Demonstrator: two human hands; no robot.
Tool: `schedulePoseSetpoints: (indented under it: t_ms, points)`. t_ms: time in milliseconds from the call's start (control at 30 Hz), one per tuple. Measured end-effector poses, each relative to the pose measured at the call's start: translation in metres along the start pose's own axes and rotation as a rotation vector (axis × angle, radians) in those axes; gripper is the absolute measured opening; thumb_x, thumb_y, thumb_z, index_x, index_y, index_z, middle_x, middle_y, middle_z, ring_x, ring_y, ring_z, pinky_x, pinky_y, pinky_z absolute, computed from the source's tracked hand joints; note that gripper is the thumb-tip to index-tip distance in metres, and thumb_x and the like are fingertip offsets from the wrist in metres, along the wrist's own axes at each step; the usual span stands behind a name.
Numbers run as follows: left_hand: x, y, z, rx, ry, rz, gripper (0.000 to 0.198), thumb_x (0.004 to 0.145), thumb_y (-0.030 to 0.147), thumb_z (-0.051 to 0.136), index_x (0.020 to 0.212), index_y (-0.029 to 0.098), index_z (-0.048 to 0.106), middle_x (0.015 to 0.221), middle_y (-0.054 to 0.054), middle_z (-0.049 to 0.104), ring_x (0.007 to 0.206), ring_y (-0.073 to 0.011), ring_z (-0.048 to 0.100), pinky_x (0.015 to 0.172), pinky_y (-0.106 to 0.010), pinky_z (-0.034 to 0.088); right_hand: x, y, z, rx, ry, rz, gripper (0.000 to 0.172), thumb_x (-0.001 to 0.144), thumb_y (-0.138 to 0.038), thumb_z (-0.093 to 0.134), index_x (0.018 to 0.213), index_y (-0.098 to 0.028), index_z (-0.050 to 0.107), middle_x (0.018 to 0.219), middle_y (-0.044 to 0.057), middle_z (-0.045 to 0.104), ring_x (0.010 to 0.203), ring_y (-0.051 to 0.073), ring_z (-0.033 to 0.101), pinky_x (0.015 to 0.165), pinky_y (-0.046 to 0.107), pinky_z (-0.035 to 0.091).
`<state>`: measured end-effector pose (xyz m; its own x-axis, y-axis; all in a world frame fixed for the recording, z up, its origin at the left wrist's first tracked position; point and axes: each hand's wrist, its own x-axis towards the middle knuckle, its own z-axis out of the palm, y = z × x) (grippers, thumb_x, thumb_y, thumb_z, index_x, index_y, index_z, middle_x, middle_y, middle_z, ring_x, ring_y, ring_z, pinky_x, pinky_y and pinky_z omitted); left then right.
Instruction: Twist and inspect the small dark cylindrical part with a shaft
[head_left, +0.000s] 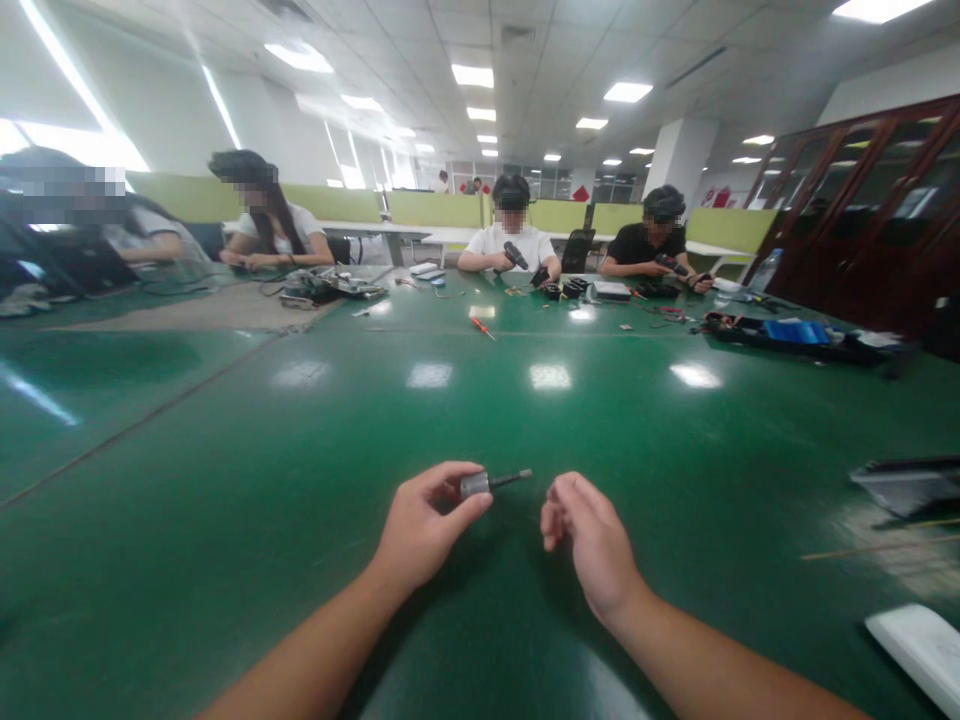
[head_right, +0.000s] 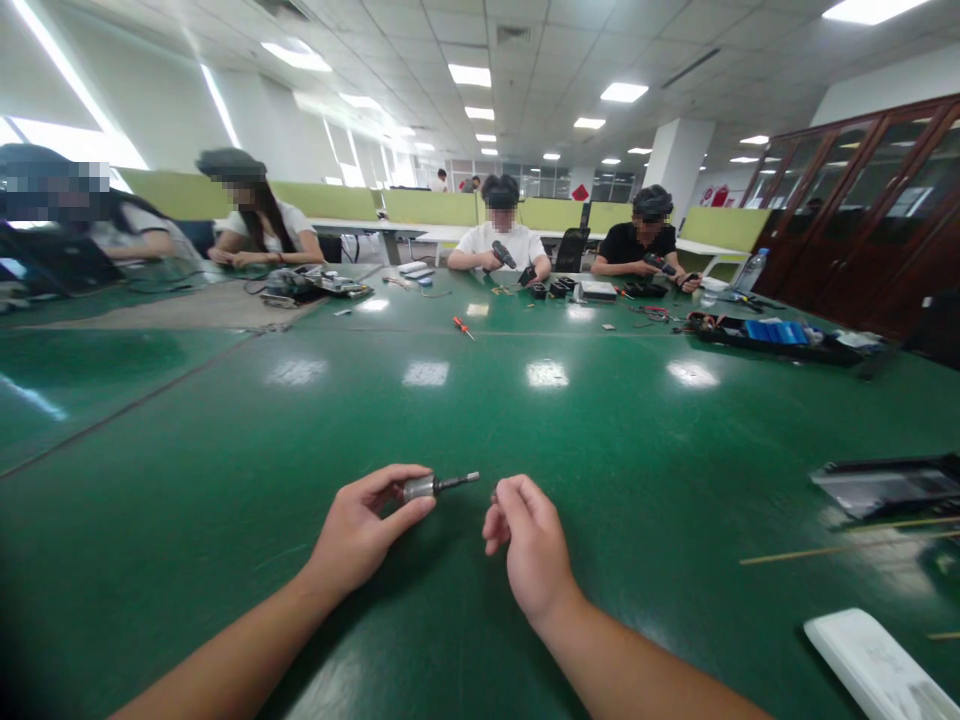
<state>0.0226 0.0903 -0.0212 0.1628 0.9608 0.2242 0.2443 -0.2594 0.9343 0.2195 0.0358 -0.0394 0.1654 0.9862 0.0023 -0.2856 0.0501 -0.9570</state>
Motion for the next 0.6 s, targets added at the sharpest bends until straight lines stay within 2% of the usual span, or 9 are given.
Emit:
schedulePoseSetpoints:
  t_ms: [100, 200, 267, 333, 467, 600]
  points:
    - [0.004, -0.004, 0.001, -0.071, 0.066, -0.029, 0.040, 0.067, 0.041, 0.085, 0.097, 0.016, 0.078, 0.087, -0.008, 0.076, 0.078, -0.0234, 0.069, 0.074, -0.032, 0.053, 0.000, 0.000, 0.001, 0.000, 0.002, 0.037, 0.054, 0.089, -0.067, 0.054, 0.063, -0.019, 0.051, 0.047, -0.004, 0.050, 0.041, 0.009, 0.042, 0.042, 0.022, 0.033]
    - [0.009, -0.011, 0.000, -0.166, 0.204, -0.062, 0.057, 0.070, 0.046, 0.083, 0.116, 0.013, 0.072, 0.099, -0.010, 0.075, 0.086, -0.0228, 0.069, 0.081, -0.033, 0.054, 0.001, 0.001, 0.001, -0.002, -0.010, 0.040, 0.058, 0.087, -0.069, 0.054, 0.057, -0.020, 0.046, 0.044, -0.004, 0.047, 0.039, 0.009, 0.039, 0.039, 0.021, 0.029]
    - [0.012, -0.015, -0.004, -0.214, 0.310, -0.080, 0.070, 0.073, 0.049, 0.080, 0.129, 0.011, 0.064, 0.099, -0.010, 0.075, 0.082, -0.0197, 0.068, 0.081, -0.032, 0.054, 0.001, 0.002, 0.000, 0.002, -0.018, 0.036, 0.058, 0.086, -0.070, 0.055, 0.057, -0.020, 0.046, 0.044, -0.004, 0.048, 0.038, 0.009, 0.040, 0.039, 0.021, 0.030]
    - [0.014, -0.014, -0.009, -0.251, 0.378, -0.091, 0.077, 0.071, 0.050, 0.081, 0.134, 0.009, 0.060, 0.099, -0.010, 0.074, 0.078, -0.0177, 0.067, 0.079, -0.031, 0.055, 0.002, 0.003, 0.001, -0.004, -0.033, 0.033, 0.058, 0.085, -0.070, 0.056, 0.057, -0.020, 0.046, 0.044, -0.004, 0.048, 0.038, 0.008, 0.040, 0.039, 0.021, 0.030]
    - [0.010, 0.003, -0.029, -0.270, 0.402, -0.102, 0.074, 0.060, 0.047, 0.088, 0.121, 0.011, 0.069, 0.104, -0.011, 0.075, 0.090, -0.0217, 0.070, 0.086, -0.032, 0.056, 0.003, 0.003, 0.002, 0.000, -0.058, 0.033, 0.057, 0.084, -0.071, 0.056, 0.060, -0.019, 0.049, 0.046, -0.004, 0.050, 0.039, 0.009, 0.042, 0.039, 0.020, 0.032]
    - [-0.011, 0.029, -0.069, -0.104, 0.307, -0.160, 0.069, 0.054, 0.048, 0.092, 0.114, 0.017, 0.074, 0.104, -0.011, 0.078, 0.103, -0.0295, 0.071, 0.097, -0.038, 0.055, 0.003, 0.003, 0.003, 0.010, -0.090, 0.035, 0.057, 0.083, -0.072, 0.057, 0.063, -0.019, 0.050, 0.046, -0.003, 0.051, 0.040, 0.009, 0.042, 0.039, 0.021, 0.032]
